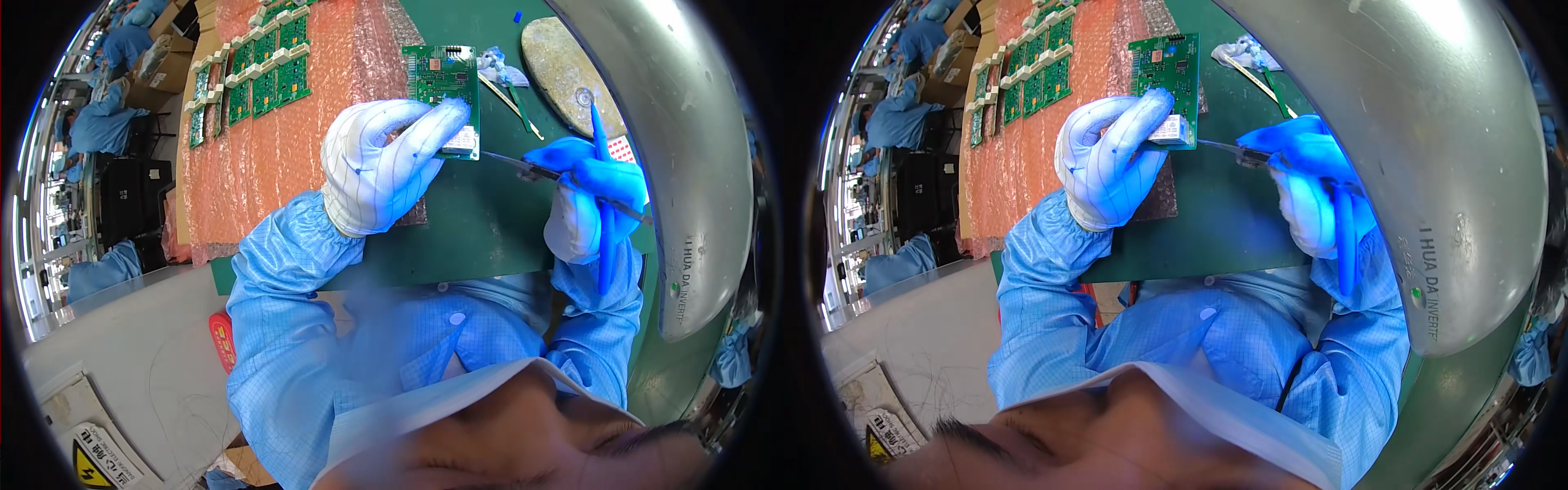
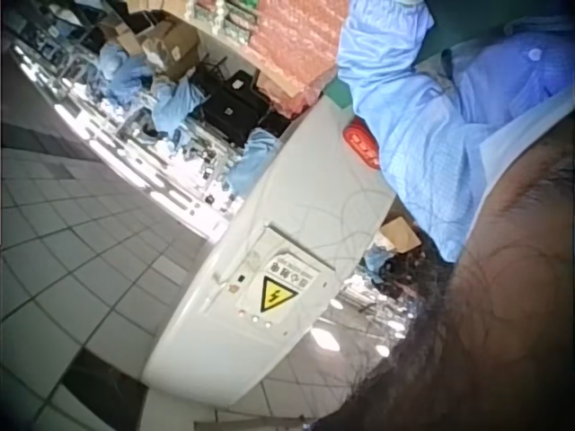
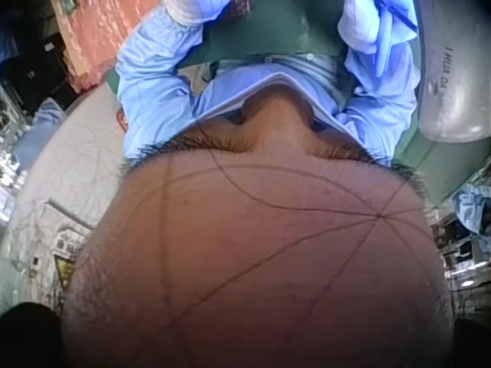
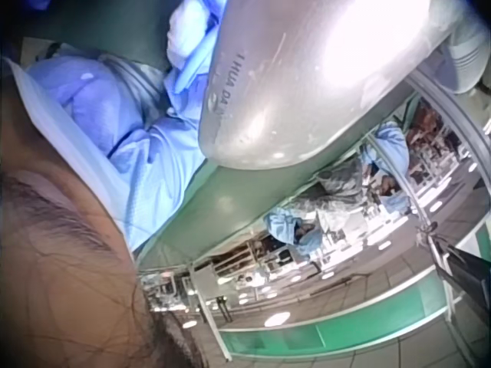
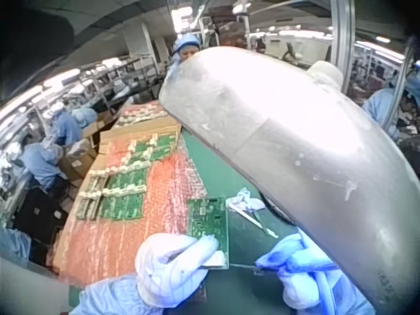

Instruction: Repairing or assembling electronic components on a circuit board at a manual workstation using tweezers and a brush.

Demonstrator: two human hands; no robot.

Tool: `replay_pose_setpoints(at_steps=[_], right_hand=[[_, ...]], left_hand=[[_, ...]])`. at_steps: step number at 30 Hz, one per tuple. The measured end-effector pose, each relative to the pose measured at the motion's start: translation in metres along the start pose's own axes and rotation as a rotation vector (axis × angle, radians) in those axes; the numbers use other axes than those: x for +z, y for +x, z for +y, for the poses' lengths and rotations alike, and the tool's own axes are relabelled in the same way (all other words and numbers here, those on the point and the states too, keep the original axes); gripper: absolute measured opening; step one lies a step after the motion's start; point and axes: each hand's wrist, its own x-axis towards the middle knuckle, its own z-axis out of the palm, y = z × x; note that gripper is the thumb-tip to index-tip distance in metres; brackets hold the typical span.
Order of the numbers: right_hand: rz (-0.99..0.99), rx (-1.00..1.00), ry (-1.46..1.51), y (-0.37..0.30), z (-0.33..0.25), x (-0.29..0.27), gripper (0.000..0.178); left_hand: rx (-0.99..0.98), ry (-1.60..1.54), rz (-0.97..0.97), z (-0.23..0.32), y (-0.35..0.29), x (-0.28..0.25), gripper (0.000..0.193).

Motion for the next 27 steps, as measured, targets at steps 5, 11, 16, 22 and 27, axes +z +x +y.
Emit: replay_pose_setpoints(at_steps=[5,11,16,22,27], right_hand=[[-0.045,0.018,-0.020,0.015,-0.001,-0.001,0.025],[-0.111,0.041,-0.043,0.018,-0.004,0.001,0.028],[-0.172,0.060,-0.061,0.021,-0.003,-0.004,0.030],[-0.265,-0.483,-0.435,0.030,0.004,0.003,0.031],[-0.082,-0.595,-0.509,0.028,0.014,0.013,0.030]], left_hand=[[-0.011,-0.022,-0.013,0.001,0.001,0.000,0.056],[-0.012,-0.030,-0.033,0.001,0.003,-0.001,0.058],[-0.002,0.010,-0.010,0.000,0.000,-0.002,0.059],[-0.050,0.055,-0.065,0.004,0.005,-0.003,0.060],[-0.067,0.092,-0.072,0.003,0.003,-0.004,0.061]])
